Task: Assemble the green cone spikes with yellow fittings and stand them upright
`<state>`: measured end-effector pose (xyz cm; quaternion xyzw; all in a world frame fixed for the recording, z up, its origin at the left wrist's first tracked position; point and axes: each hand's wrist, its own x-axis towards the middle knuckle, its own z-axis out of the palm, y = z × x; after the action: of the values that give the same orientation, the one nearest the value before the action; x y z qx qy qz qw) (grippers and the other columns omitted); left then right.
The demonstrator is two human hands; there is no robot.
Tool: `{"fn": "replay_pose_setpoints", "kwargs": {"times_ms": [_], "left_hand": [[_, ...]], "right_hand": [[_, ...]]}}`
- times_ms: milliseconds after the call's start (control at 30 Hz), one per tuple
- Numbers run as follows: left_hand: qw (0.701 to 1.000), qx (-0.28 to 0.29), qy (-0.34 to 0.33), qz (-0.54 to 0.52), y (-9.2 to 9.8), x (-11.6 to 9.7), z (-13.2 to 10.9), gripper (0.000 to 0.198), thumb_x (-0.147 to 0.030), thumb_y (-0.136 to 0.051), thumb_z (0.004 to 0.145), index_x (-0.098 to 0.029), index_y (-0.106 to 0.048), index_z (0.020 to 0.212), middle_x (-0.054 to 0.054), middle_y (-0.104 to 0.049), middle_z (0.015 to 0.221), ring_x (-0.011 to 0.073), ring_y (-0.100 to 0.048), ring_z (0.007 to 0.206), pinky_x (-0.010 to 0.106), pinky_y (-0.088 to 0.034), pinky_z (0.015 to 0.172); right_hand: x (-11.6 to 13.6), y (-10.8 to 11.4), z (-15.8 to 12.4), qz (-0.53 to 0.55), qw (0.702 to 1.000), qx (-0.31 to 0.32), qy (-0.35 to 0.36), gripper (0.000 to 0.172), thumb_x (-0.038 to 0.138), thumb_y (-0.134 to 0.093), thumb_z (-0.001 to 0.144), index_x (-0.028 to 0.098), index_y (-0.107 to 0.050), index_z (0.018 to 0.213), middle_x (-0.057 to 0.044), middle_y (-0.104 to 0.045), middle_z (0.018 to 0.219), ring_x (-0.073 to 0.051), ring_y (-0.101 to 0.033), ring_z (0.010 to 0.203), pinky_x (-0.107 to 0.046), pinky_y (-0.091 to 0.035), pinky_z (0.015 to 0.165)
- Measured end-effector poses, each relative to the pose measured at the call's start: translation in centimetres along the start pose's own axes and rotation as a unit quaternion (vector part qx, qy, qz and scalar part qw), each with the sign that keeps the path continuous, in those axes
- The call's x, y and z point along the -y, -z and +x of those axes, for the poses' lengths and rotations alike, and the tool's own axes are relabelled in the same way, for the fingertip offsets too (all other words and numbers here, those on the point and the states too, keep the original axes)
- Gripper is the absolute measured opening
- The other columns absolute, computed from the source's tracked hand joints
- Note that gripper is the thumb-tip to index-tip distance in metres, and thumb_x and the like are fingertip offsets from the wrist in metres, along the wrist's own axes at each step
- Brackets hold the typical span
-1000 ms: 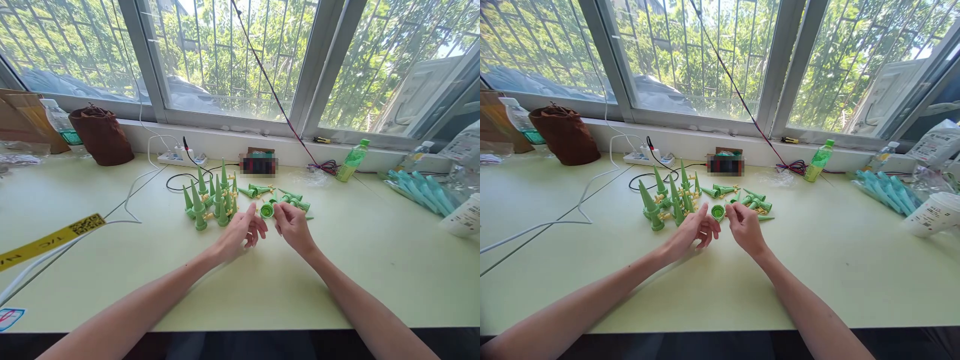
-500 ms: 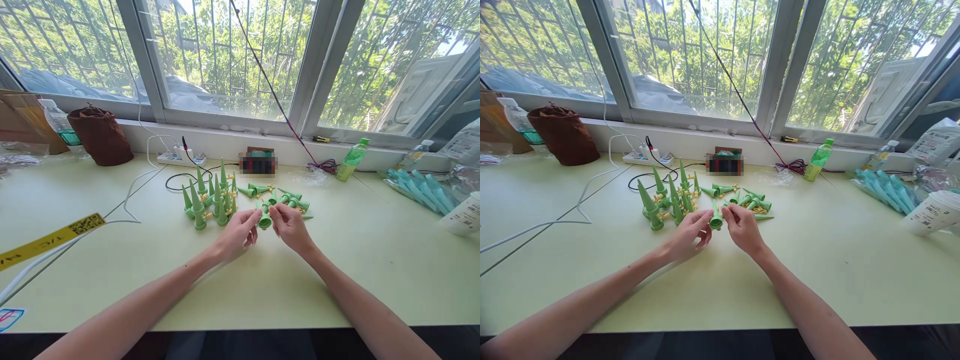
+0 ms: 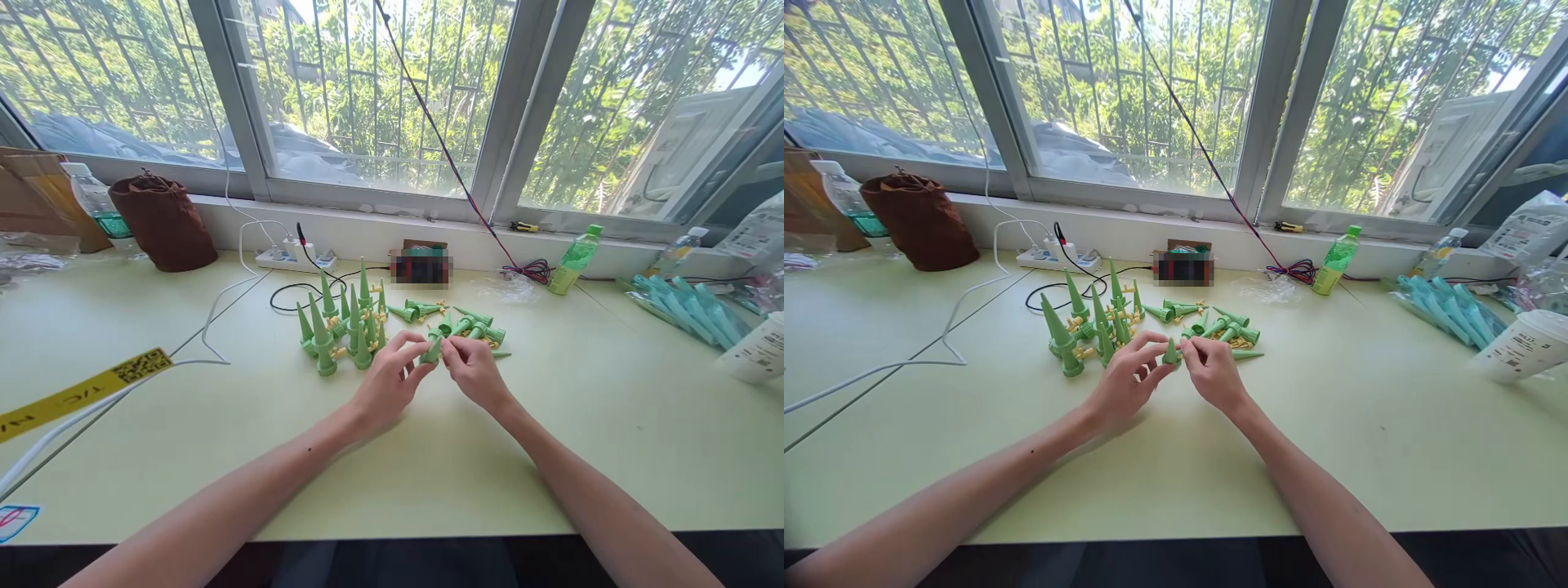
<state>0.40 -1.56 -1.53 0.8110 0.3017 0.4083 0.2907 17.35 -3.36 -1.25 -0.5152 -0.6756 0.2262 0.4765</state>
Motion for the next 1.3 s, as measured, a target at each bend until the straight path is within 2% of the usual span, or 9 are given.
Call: {"fn": "replay_pose_setpoints", "kwargs": {"times_ms": [133, 233, 367, 500, 567, 700, 800, 1133, 1300], "left_hand": [[0.999, -0.037, 0.017, 0.034, 0.0, -0.3, 0.0, 0.026, -0.034, -0.053, 0.092, -0.024, -0.06, 0.114, 0.006, -0.054, 0.114, 0.0035, -0.051, 0.056, 0.02, -0.046, 0.051], [0.996, -0.057, 0.075, 0.007, 0.2, -0.7, 0.2, 0.028, -0.044, -0.051, 0.091, -0.018, -0.057, 0.101, 0.003, -0.06, 0.095, 0.0042, -0.047, 0.05, 0.019, -0.039, 0.046], [0.978, 0.029, 0.182, -0.102, 0.5, -1.1, 0.4, 0.053, -0.059, -0.038, 0.092, -0.015, -0.055, 0.071, -0.001, -0.055, 0.063, 0.0043, -0.04, 0.039, 0.02, -0.034, 0.041], [0.936, 0.119, 0.246, -0.222, 0.6, -1.0, 0.4, 0.06, -0.068, -0.038, 0.088, -0.014, -0.062, 0.076, 0.003, -0.063, 0.075, 0.0047, -0.043, 0.037, 0.021, -0.034, 0.036], [0.927, 0.122, 0.251, -0.253, 0.6, -0.9, 0.5, 0.058, -0.068, -0.041, 0.087, -0.014, -0.062, 0.08, 0.004, -0.064, 0.077, 0.0052, -0.045, 0.038, 0.021, -0.035, 0.037], [0.924, 0.123, 0.252, -0.259, 0.7, -0.9, 0.5, 0.051, -0.064, -0.045, 0.088, -0.015, -0.06, 0.084, -0.001, -0.054, 0.052, 0.0077, -0.046, 0.038, 0.02, -0.037, 0.04], [0.931, 0.116, 0.242, -0.247, 0.7, -0.8, 0.4, 0.048, -0.063, -0.047, 0.087, -0.016, -0.059, 0.084, -0.003, -0.05, 0.047, 0.0089, -0.047, 0.039, 0.02, -0.037, 0.042], [0.966, 0.078, 0.178, -0.172, 0.9, -1.4, 0.3, 0.038, -0.054, -0.055, 0.086, -0.017, -0.058, 0.091, -0.005, -0.048, 0.049, 0.0074, -0.042, 0.039, 0.02, -0.034, 0.04], [0.981, 0.047, 0.132, -0.134, 0.7, -1.4, 0.3, 0.03, -0.048, -0.057, 0.086, -0.018, -0.059, 0.091, -0.002, -0.055, 0.066, 0.0064, -0.046, 0.045, 0.02, -0.04, 0.043]], "right_hand": [[0.0, 0.0, 0.0, 0.025, 0.999, -0.023, -0.011, 0.044, 0.044, -0.044, 0.096, 0.02, -0.043, 0.06, 0.004, -0.038, 0.048, -0.01, -0.034, 0.046, -0.026, -0.026, 0.046], [-0.2, 0.2, 0.1, 0.034, 0.997, -0.059, -0.02, 0.043, 0.047, -0.043, 0.096, 0.02, -0.043, 0.063, 0.005, -0.038, 0.049, -0.01, -0.034, 0.046, -0.025, -0.027, 0.046], [-0.4, 0.2, 0.1, 0.035, 0.997, -0.064, -0.01, 0.041, 0.049, -0.043, 0.097, 0.021, -0.042, 0.066, 0.005, -0.037, 0.052, -0.01, -0.035, 0.047, -0.025, -0.027, 0.047], [-0.4, 0.1, -0.1, 0.033, 0.999, -0.022, 0.009, 0.04, 0.046, -0.043, 0.097, 0.021, -0.039, 0.066, 0.005, -0.036, 0.054, -0.01, -0.032, 0.048, -0.024, -0.027, 0.047], [-0.4, 0.1, -0.1, 0.032, 0.999, -0.016, 0.012, 0.04, 0.046, -0.043, 0.097, 0.02, -0.039, 0.067, 0.005, -0.035, 0.056, -0.01, -0.03, 0.049, -0.024, -0.027, 0.047], [-0.5, 0.2, -0.2, 0.022, 1.0, -0.011, 0.013, 0.039, 0.046, -0.043, 0.097, 0.02, -0.042, 0.067, 0.004, -0.037, 0.056, -0.01, -0.031, 0.049, -0.025, -0.026, 0.047], [-0.6, 0.2, -0.1, 0.025, 1.0, -0.008, 0.012, 0.04, 0.045, -0.042, 0.097, 0.02, -0.041, 0.066, 0.004, -0.04, 0.053, -0.01, -0.034, 0.049, -0.025, -0.028, 0.048], [-0.5, 0.3, 0.0, 0.033, 0.999, 0.007, 0.001, 0.043, 0.05, -0.04, 0.097, 0.021, -0.043, 0.066, 0.004, -0.039, 0.048, -0.011, -0.036, 0.044, -0.026, -0.027, 0.046], [-0.4, 0.3, 0.0, 0.041, 0.999, 0.015, -0.006, 0.046, 0.053, -0.04, 0.096, 0.021, -0.04, 0.063, 0.004, -0.039, 0.049, -0.011, -0.036, 0.044, -0.026, -0.027, 0.045]]}}
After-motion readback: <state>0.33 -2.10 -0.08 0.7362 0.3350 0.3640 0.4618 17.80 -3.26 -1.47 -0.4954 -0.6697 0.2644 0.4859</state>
